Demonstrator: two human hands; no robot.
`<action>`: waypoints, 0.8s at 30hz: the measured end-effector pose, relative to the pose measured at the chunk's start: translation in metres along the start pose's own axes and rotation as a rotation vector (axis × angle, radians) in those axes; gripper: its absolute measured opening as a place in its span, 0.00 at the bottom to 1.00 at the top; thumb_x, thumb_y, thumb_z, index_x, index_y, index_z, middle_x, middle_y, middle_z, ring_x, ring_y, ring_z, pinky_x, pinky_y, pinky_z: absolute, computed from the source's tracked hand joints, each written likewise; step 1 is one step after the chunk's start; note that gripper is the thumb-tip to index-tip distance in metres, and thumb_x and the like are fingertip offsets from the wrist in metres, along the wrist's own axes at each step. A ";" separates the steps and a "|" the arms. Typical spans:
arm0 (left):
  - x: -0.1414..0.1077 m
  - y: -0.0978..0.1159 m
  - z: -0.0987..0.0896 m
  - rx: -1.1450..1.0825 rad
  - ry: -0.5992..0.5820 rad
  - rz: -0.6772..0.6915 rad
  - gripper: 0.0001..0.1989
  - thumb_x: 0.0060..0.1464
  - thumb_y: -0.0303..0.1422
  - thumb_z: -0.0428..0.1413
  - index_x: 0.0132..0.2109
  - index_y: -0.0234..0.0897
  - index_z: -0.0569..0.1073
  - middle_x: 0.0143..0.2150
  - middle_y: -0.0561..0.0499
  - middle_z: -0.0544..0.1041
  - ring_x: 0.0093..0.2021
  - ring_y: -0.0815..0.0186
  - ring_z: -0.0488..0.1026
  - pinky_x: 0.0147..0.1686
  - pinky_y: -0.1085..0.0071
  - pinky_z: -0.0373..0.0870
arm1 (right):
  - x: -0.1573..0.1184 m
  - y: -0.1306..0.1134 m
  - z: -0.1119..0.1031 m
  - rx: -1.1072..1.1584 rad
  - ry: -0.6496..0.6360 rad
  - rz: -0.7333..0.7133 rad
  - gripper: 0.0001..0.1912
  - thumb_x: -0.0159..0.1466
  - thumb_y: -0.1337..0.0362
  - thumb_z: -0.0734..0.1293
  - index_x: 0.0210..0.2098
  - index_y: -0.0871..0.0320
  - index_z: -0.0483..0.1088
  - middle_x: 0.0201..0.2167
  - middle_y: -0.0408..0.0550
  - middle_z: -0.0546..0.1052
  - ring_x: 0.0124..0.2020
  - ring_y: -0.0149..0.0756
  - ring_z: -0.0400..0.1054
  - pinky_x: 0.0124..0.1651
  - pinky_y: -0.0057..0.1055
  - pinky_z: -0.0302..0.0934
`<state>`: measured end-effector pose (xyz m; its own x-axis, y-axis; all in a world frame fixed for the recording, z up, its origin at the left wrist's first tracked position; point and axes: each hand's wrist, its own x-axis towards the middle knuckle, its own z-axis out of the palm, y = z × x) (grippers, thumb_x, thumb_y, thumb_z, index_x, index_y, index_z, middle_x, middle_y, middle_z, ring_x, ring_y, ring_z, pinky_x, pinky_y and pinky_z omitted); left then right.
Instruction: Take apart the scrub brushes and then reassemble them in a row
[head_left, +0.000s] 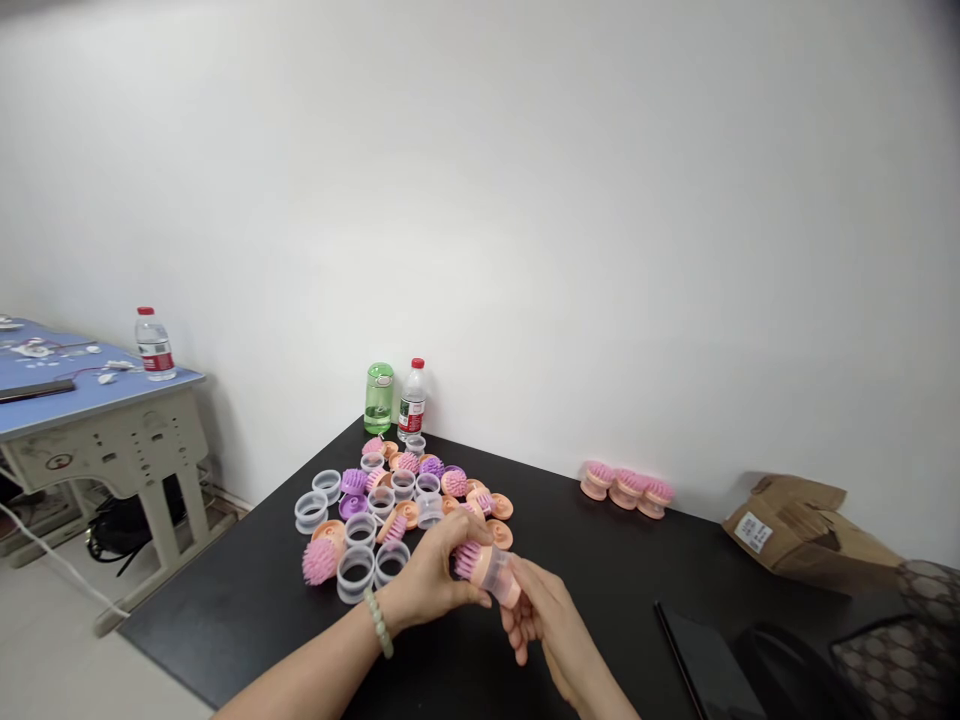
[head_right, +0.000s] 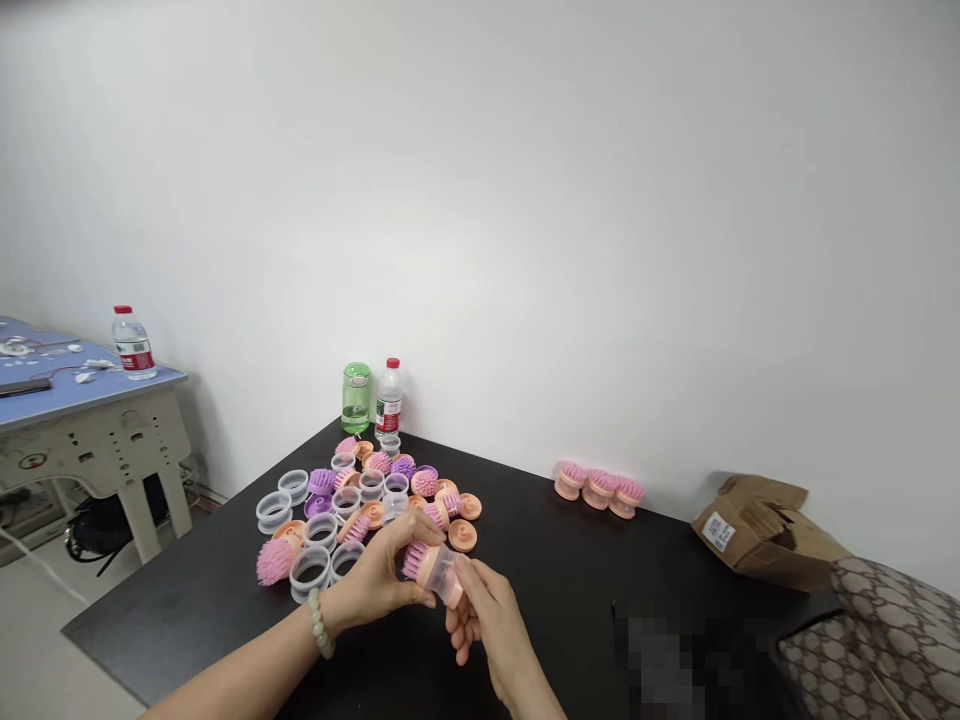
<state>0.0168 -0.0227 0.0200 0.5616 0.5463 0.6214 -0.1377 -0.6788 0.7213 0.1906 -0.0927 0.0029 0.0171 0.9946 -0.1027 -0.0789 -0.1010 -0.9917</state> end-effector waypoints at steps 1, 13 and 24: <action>0.000 0.000 0.001 0.012 0.002 0.005 0.22 0.48 0.46 0.68 0.45 0.39 0.74 0.45 0.45 0.75 0.45 0.55 0.71 0.47 0.63 0.66 | 0.000 0.000 0.000 0.008 -0.010 0.009 0.32 0.56 0.34 0.66 0.27 0.60 0.67 0.14 0.41 0.71 0.11 0.24 0.61 0.12 0.19 0.56; -0.004 -0.005 0.006 0.434 -0.288 -0.228 0.24 0.44 0.27 0.68 0.49 0.40 0.70 0.49 0.48 0.73 0.49 0.54 0.70 0.48 0.62 0.67 | 0.005 -0.002 -0.020 -0.490 0.014 -0.369 0.26 0.58 0.67 0.65 0.56 0.52 0.70 0.50 0.49 0.78 0.40 0.39 0.76 0.42 0.35 0.70; -0.015 -0.023 0.023 0.300 -0.251 -0.356 0.35 0.40 0.15 0.55 0.56 0.43 0.63 0.44 0.51 0.71 0.38 0.64 0.70 0.40 0.66 0.72 | 0.005 -0.015 -0.038 -0.798 0.041 -0.376 0.27 0.49 0.71 0.73 0.49 0.51 0.75 0.45 0.41 0.80 0.46 0.40 0.75 0.52 0.32 0.65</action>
<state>0.0306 -0.0262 -0.0130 0.7142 0.6594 0.2347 0.3161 -0.6031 0.7323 0.2294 -0.0872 0.0139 -0.0611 0.9652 0.2542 0.6583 0.2304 -0.7167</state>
